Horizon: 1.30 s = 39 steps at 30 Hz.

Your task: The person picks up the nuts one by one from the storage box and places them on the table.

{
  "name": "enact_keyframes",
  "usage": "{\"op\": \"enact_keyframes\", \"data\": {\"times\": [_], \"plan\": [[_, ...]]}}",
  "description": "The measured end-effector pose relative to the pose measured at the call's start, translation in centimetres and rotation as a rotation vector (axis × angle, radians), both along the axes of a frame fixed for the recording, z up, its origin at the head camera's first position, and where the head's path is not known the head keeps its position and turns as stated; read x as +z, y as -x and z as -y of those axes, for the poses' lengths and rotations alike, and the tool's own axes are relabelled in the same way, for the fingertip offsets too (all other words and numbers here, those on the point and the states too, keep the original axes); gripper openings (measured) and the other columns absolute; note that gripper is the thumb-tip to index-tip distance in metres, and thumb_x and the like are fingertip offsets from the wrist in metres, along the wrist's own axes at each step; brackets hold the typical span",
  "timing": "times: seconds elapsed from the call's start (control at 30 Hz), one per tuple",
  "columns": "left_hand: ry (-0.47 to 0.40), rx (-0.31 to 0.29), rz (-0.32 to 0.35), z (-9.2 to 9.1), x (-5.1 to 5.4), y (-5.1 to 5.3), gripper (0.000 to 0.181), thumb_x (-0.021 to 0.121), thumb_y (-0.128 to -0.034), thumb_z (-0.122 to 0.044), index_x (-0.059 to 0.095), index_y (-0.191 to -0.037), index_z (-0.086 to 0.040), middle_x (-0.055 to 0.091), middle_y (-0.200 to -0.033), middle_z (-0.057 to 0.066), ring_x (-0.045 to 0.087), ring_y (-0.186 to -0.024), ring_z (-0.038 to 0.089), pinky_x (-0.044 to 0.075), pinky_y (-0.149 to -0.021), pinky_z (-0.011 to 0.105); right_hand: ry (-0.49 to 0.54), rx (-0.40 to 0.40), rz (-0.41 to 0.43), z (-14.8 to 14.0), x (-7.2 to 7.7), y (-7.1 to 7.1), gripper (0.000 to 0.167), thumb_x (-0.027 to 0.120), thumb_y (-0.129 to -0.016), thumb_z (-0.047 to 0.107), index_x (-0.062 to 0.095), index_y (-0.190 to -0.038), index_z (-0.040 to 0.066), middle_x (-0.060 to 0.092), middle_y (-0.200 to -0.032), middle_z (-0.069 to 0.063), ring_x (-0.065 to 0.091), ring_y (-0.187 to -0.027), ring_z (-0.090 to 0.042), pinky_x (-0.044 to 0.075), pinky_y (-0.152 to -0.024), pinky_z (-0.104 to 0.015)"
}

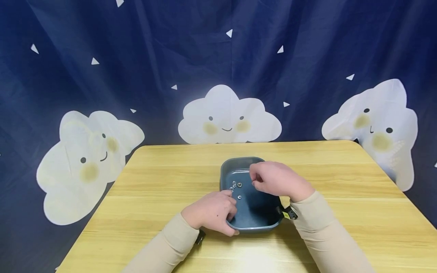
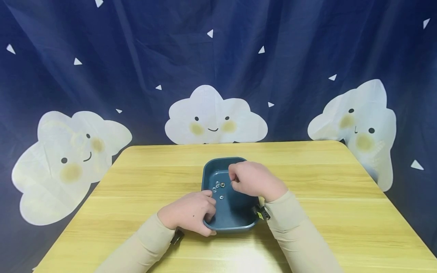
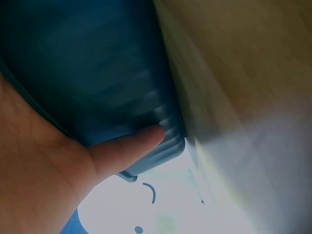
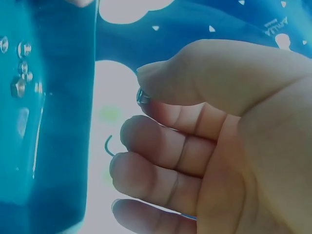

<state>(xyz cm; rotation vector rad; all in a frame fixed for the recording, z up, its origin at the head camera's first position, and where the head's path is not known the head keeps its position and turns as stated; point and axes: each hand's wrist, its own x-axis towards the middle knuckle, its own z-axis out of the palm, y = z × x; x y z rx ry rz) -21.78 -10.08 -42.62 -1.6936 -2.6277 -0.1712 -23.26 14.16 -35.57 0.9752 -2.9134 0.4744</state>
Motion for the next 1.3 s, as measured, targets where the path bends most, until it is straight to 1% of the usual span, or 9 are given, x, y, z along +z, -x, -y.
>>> {"op": "enact_keyframes", "data": {"times": [0.2,0.4,0.57,0.63,0.7,0.9,1.0,1.13,1.3], "plan": [[-0.005,0.001,0.0,0.0,0.1,-0.1,0.047,0.076,-0.0734,-0.057,0.046,-0.054,-0.028,0.04,-0.063,-0.021,0.036,-0.073,0.004,0.038,-0.085,0.02,-0.008,-0.036,0.05,-0.9,0.1,0.2,0.017,0.068,-0.087,0.012,0.056,-0.08,0.022,0.051,-0.07,0.01,0.049,-0.064,-0.011,0.042,-0.061,-0.03],[0.002,0.001,-0.012,0.0,-0.1,0.0,0.046,0.076,-0.0736,-0.058,0.046,-0.054,-0.028,0.04,-0.064,-0.021,0.037,-0.074,0.004,0.038,-0.092,0.021,-0.018,-0.059,0.065,-1.8,0.2,0.4,0.013,0.068,-0.086,0.011,0.059,-0.083,0.02,0.053,-0.072,0.009,0.05,-0.066,-0.012,0.043,-0.063,-0.031],[0.005,0.007,-0.009,0.0,-0.2,0.0,0.046,0.076,-0.0733,-0.059,0.046,-0.054,-0.029,0.04,-0.065,-0.021,0.037,-0.075,0.005,0.036,-0.077,0.018,-0.009,-0.062,0.058,-2.7,0.3,0.6,0.01,0.067,-0.084,0.009,0.06,-0.083,0.017,0.052,-0.071,0.008,0.05,-0.067,-0.012,0.043,-0.063,-0.032],[0.002,0.006,-0.009,0.0,-0.3,0.0,0.046,0.076,-0.0731,-0.059,0.046,-0.054,-0.029,0.04,-0.065,-0.021,0.037,-0.075,0.005,0.035,-0.074,0.018,-0.005,-0.065,0.05,-3.1,0.4,0.6,0.01,0.066,-0.083,0.009,0.06,-0.083,0.017,0.052,-0.071,0.007,0.05,-0.067,-0.013,0.043,-0.064,-0.033],[0.001,0.006,-0.012,0.0,-0.3,0.0,0.046,0.076,-0.073,-0.059,0.046,-0.054,-0.029,0.04,-0.065,-0.021,0.036,-0.075,0.005,0.036,-0.078,0.018,-0.002,-0.07,0.046,-3.4,0.4,0.7,0.011,0.066,-0.083,0.008,0.059,-0.083,0.017,0.053,-0.071,0.007,0.05,-0.067,-0.013,0.043,-0.064,-0.034],[-0.001,-0.003,-0.025,0.0,-0.3,0.1,0.046,0.076,-0.0734,-0.059,0.046,-0.055,-0.029,0.04,-0.065,-0.021,0.037,-0.076,0.005,0.039,-0.097,0.021,0.009,-0.092,0.07,-4.7,0.5,1.0,0.014,0.063,-0.083,0.005,0.059,-0.084,0.018,0.054,-0.073,0.007,0.051,-0.068,-0.013,0.043,-0.066,-0.034],[-0.001,0.0,-0.024,0.0,-0.2,0.0,0.046,0.076,-0.0732,-0.059,0.046,-0.055,-0.029,0.04,-0.065,-0.022,0.037,-0.075,0.005,0.039,-0.09,0.019,0.023,-0.096,0.085,-5.3,0.5,1.1,0.015,0.062,-0.081,0.003,0.06,-0.084,0.017,0.055,-0.073,0.008,0.051,-0.068,-0.013,0.043,-0.066,-0.035],[-0.006,0.008,-0.016,0.0,-0.2,-0.1,0.046,0.077,-0.0724,-0.058,0.046,-0.055,-0.029,0.04,-0.065,-0.022,0.037,-0.075,0.005,0.035,-0.076,0.016,0.026,-0.106,0.103,-6.1,0.3,1.3,0.014,0.06,-0.08,0.003,0.06,-0.085,0.017,0.056,-0.073,0.008,0.052,-0.069,-0.013,0.044,-0.068,-0.035],[-0.011,0.008,-0.016,0.1,-0.3,0.0,0.046,0.077,-0.072,-0.058,0.046,-0.054,-0.029,0.04,-0.065,-0.022,0.036,-0.075,0.005,0.034,-0.073,0.016,0.017,-0.131,0.134,-6.8,-0.1,1.8,0.012,0.06,-0.082,0.004,0.06,-0.086,0.015,0.057,-0.075,0.007,0.053,-0.071,-0.014,0.045,-0.07,-0.036]]}}
